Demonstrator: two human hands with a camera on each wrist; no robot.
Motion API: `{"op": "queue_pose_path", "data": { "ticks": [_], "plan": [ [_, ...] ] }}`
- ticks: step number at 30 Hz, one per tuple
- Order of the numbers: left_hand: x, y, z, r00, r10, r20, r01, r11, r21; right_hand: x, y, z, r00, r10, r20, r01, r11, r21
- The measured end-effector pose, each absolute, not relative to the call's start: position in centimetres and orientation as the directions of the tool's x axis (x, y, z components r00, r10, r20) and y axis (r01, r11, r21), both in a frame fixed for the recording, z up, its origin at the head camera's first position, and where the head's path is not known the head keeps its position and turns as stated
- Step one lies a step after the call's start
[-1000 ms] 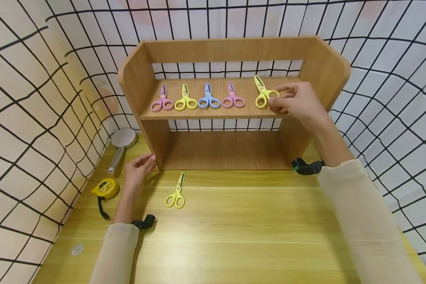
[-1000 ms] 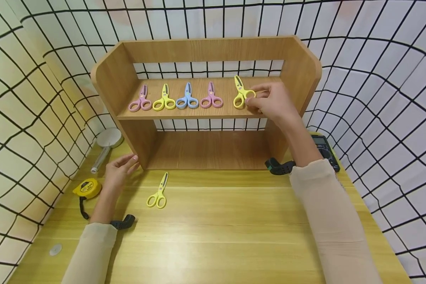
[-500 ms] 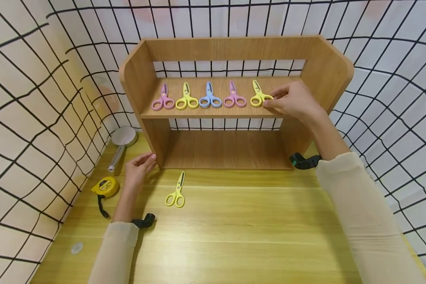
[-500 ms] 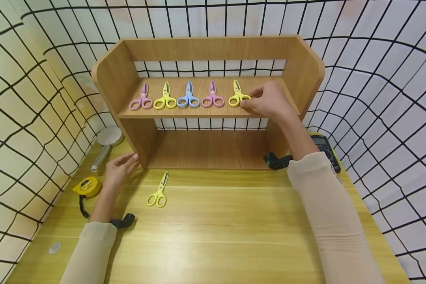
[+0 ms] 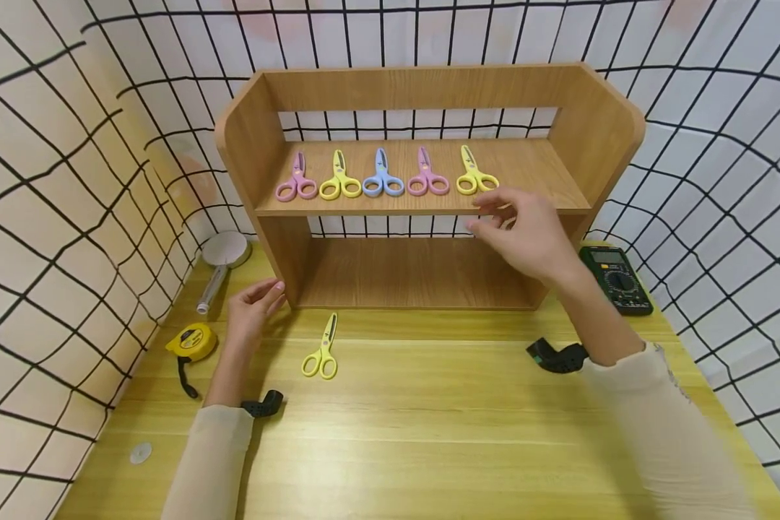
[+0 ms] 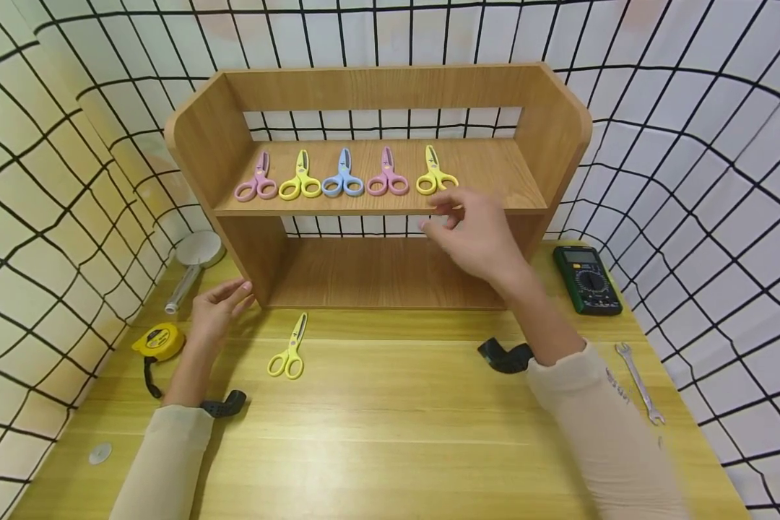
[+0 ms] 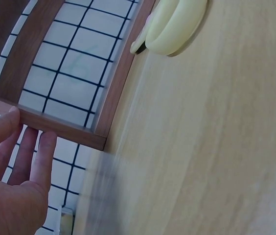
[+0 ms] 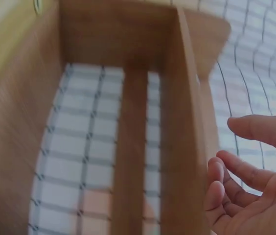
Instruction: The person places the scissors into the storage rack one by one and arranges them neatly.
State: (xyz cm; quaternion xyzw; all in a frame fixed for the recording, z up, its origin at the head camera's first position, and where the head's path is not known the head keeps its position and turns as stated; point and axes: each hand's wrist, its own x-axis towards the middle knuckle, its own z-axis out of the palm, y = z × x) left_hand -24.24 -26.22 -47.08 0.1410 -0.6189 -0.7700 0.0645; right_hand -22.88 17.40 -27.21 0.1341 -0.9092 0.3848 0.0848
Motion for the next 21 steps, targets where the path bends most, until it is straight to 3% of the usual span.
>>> {"op": "queue_pose_path", "data": {
  "ticks": [10,21],
  "plan": [
    [-24.2,-26.4,-47.2,-0.952,-0.277,-0.133,-0.076,-0.208,0.975,-19.4,10.7,-35.3,-0.906,-0.391,0.165,-0.360,0.502,-0.786],
    [-24.3,-26.3,-47.2,-0.951,-0.278,-0.136,-0.076,-0.216,0.974,-18.0,3.9,-42.8,-0.901,-0.435,0.015,-0.232,0.451,-0.862]
  ]
}}
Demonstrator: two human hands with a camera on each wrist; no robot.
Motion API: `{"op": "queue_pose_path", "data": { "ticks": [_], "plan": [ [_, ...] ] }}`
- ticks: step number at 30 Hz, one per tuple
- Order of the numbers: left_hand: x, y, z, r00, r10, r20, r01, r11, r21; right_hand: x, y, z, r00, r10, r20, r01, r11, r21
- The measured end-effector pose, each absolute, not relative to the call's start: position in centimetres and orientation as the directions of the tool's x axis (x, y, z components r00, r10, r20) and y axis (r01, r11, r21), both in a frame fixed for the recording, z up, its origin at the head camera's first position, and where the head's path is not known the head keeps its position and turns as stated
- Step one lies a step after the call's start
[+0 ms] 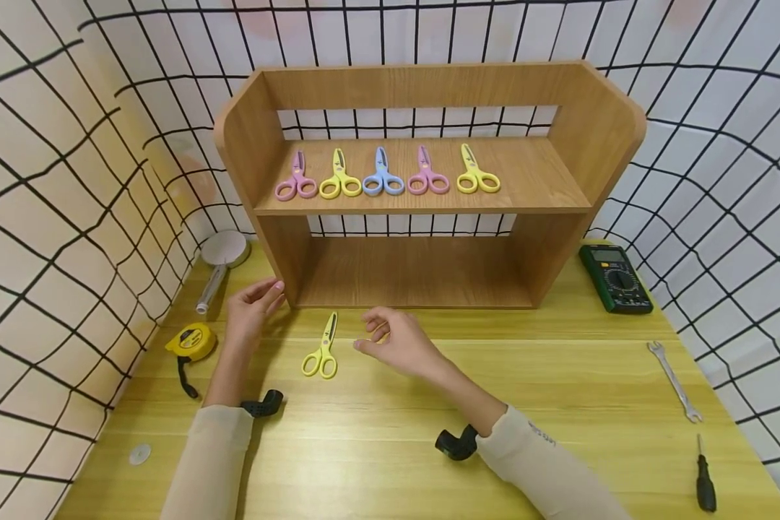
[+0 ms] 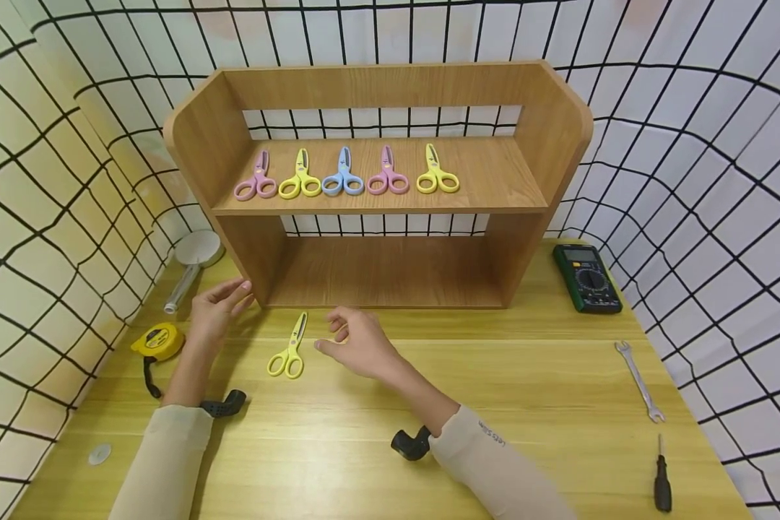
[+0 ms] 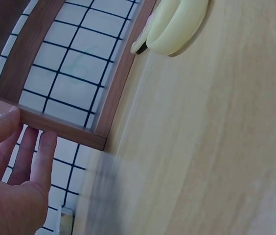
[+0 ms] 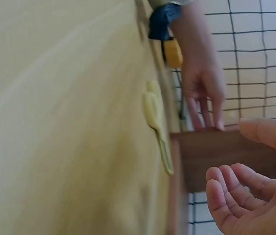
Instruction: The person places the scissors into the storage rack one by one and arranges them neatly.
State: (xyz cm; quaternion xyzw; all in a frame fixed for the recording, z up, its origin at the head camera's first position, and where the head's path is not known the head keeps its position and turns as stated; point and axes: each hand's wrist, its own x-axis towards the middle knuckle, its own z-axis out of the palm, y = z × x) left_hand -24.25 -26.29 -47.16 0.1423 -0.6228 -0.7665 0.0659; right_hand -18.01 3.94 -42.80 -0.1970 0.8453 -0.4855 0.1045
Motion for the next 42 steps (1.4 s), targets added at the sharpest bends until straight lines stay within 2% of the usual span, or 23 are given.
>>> {"op": "queue_pose_path", "data": {
  "ticks": [10,17,23,29,42],
  "plan": [
    [-24.3,-26.2,-46.8,-0.953,-0.273,-0.133,-0.075,-0.214,0.974,-18.1,-0.4,-46.5,-0.909,-0.416,-0.024,-0.189,0.461,-0.867],
    [-24.1,-26.1,-46.6,-0.952,-0.275,-0.132,-0.074,-0.212,0.975,-18.1,-1.7,-47.7,-0.916,-0.397,-0.061,-0.195,0.573,-0.796],
    [-24.2,-26.0,-46.6,-0.953,-0.277,-0.126,-0.065,-0.218,0.974,-18.0,-2.4,-48.0,-0.925,-0.366,-0.105,-0.197,0.696,-0.691],
    [-24.2,-26.0,-46.6,-0.950,-0.283,-0.132,-0.067,-0.226,0.972,-18.1,-3.1,-47.9,-0.932,-0.354,-0.082,-0.229,0.747,-0.624],
    [-24.2,-26.3,-46.9,-0.949,-0.257,-0.181,-0.117,-0.248,0.962,-18.0,-0.7,-47.2,-0.933,-0.357,-0.056,-0.168,0.566,-0.807]
  ]
}}
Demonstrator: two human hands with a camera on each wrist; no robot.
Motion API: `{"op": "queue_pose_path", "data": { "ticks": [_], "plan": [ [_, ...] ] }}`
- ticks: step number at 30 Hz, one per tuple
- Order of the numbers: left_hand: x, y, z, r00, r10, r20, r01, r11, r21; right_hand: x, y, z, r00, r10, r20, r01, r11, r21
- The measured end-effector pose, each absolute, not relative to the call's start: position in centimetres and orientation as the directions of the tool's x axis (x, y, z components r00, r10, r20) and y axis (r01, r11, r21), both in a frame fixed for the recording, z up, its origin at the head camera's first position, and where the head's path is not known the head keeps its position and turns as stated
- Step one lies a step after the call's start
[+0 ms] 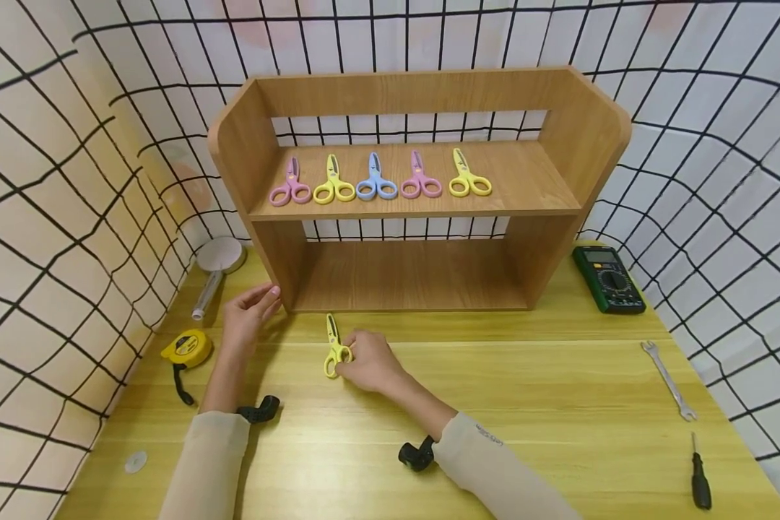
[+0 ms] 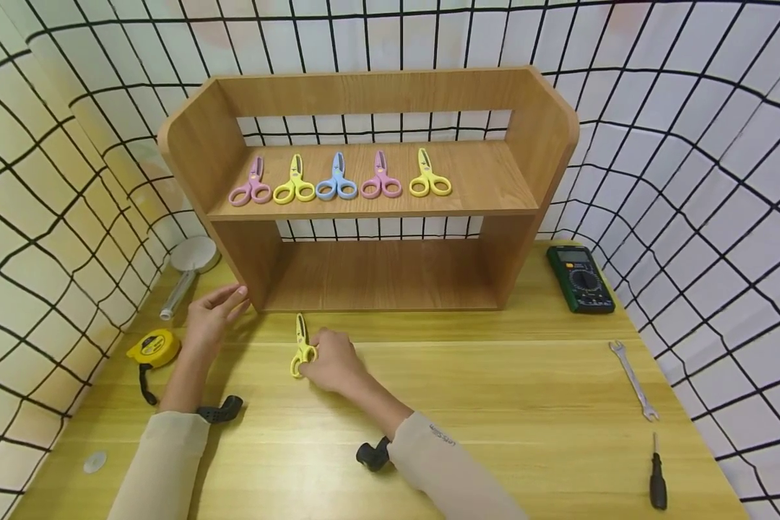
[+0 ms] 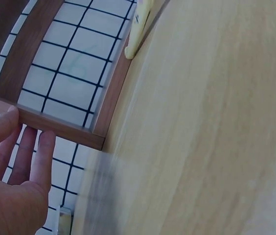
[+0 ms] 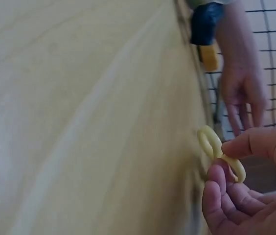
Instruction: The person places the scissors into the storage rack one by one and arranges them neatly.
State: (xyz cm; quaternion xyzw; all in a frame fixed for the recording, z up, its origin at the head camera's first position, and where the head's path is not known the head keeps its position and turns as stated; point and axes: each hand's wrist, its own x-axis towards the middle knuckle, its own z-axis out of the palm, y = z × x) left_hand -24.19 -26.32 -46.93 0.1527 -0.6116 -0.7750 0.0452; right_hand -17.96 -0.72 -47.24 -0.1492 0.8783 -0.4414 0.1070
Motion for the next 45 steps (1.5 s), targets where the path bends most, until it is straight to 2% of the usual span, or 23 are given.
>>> {"op": "queue_pose_path", "data": {
  "ticks": [5,15,21,27,33,39,45],
  "plan": [
    [-24.2,-26.4,-47.0,-0.946,-0.261,-0.191,-0.125,-0.250,0.960,-17.3,1.9,-44.9,-0.919,-0.388,-0.066,-0.119,0.433,-0.893],
    [-24.1,-26.2,-47.0,-0.954,-0.253,-0.161,-0.097,-0.250,0.963,-15.6,10.4,-36.5,-0.914,-0.395,0.092,-0.238,0.339,-0.910],
    [-24.3,-26.1,-47.2,-0.955,-0.254,-0.155,-0.090,-0.250,0.964,-16.0,16.0,-30.9,-0.955,-0.252,0.155,-0.245,0.375,-0.894],
    [-24.3,-26.3,-47.2,-0.951,-0.273,-0.148,-0.079,-0.248,0.965,-18.9,20.2,-26.4,-0.978,-0.058,0.201,-0.206,0.427,-0.880],
    [-24.3,-26.4,-47.2,-0.955,-0.259,-0.147,-0.081,-0.250,0.965,-22.9,23.2,-24.6,-0.966,0.059,0.251,-0.196,0.465,-0.863],
    [-24.3,-26.5,-47.2,-0.953,-0.267,-0.147,-0.081,-0.241,0.967,-26.2,23.9,-24.3,-0.981,0.103,0.166,-0.086,0.536,-0.840],
    [-24.3,-26.5,-47.3,-0.952,-0.266,-0.149,-0.082,-0.249,0.965,-27.7,23.8,-24.7,-0.988,0.105,0.117,-0.028,0.613,-0.789]
  ]
}}
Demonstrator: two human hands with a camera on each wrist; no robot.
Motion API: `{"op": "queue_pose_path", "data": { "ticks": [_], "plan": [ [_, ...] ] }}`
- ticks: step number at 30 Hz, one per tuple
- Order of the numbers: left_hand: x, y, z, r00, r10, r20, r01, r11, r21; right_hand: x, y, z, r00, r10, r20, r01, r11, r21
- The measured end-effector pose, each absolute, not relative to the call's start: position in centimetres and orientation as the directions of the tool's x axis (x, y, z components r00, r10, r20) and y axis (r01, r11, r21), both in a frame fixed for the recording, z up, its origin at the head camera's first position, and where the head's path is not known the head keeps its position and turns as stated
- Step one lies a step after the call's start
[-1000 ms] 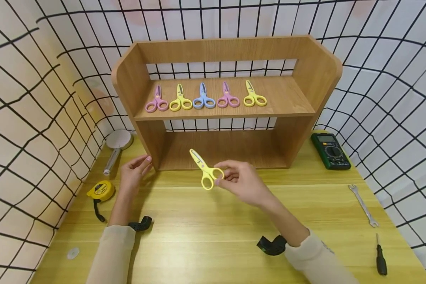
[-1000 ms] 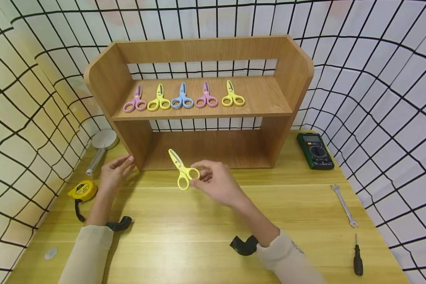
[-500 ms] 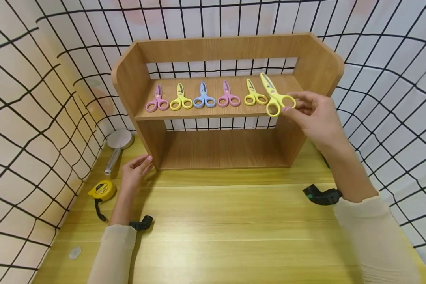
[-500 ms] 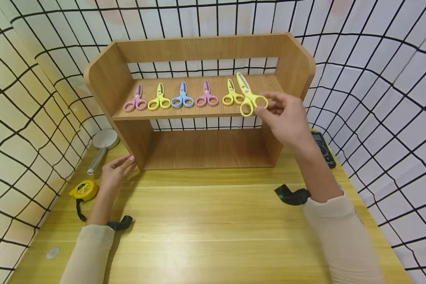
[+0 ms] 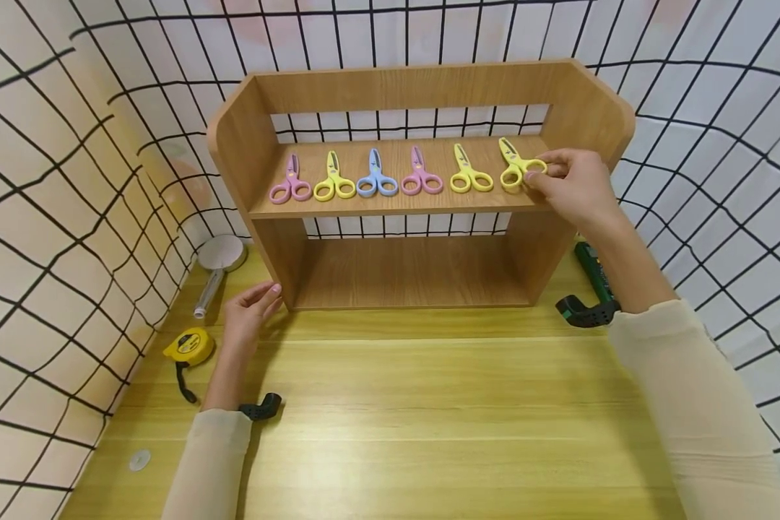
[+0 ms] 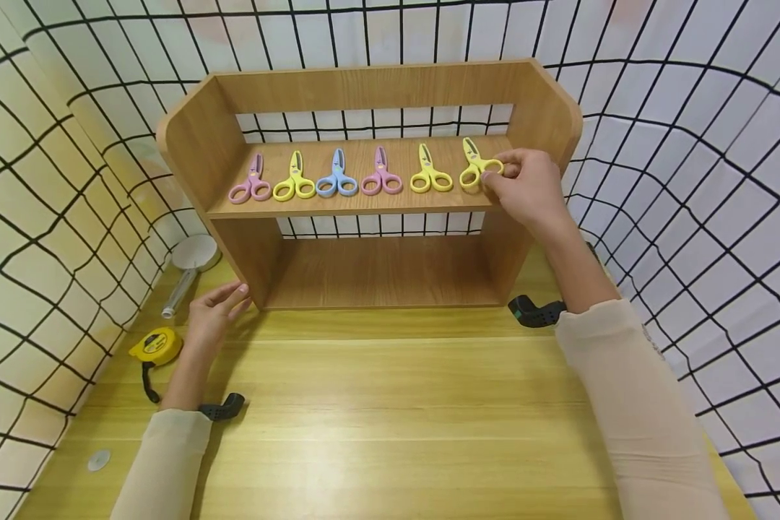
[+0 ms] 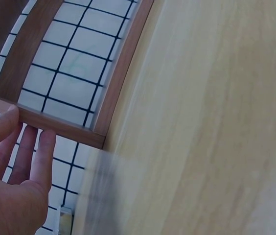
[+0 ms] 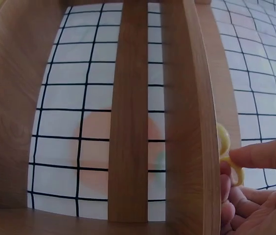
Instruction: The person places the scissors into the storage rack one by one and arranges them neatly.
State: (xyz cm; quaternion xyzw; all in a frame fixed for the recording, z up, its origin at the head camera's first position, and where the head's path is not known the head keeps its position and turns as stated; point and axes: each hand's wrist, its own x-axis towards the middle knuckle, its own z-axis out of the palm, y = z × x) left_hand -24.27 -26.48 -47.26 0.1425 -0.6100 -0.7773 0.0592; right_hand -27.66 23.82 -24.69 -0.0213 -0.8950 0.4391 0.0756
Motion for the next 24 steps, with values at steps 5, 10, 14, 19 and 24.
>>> {"op": "queue_pose_path", "data": {
  "ticks": [5,10,14,19,24],
  "plan": [
    [-24.3,-26.3,-47.4,-0.954,-0.266,-0.140,-0.076,-0.238,0.968,-28.0,23.9,-25.0,-0.986,0.111,0.125,-0.007,0.720,-0.694],
    [-24.3,-26.2,-47.5,-0.953,-0.270,-0.138,-0.070,-0.245,0.967,-28.1,24.1,-25.3,-0.987,0.087,0.136,-0.018,0.779,-0.627],
    [-24.3,-26.1,-47.4,-0.953,-0.270,-0.137,-0.068,-0.251,0.966,-28.0,24.0,-25.4,-0.987,0.092,0.128,-0.006,0.789,-0.615],
    [-24.1,-25.9,-47.1,-0.956,-0.272,-0.107,-0.049,-0.210,0.976,-27.1,24.0,-25.6,-0.980,0.107,0.169,-0.030,0.758,-0.652],
    [-23.2,-25.7,-46.2,-0.940,-0.338,0.041,0.013,0.085,0.996,-24.6,24.1,-26.8,-0.948,0.121,0.294,-0.133,0.689,-0.713]
  ]
}}
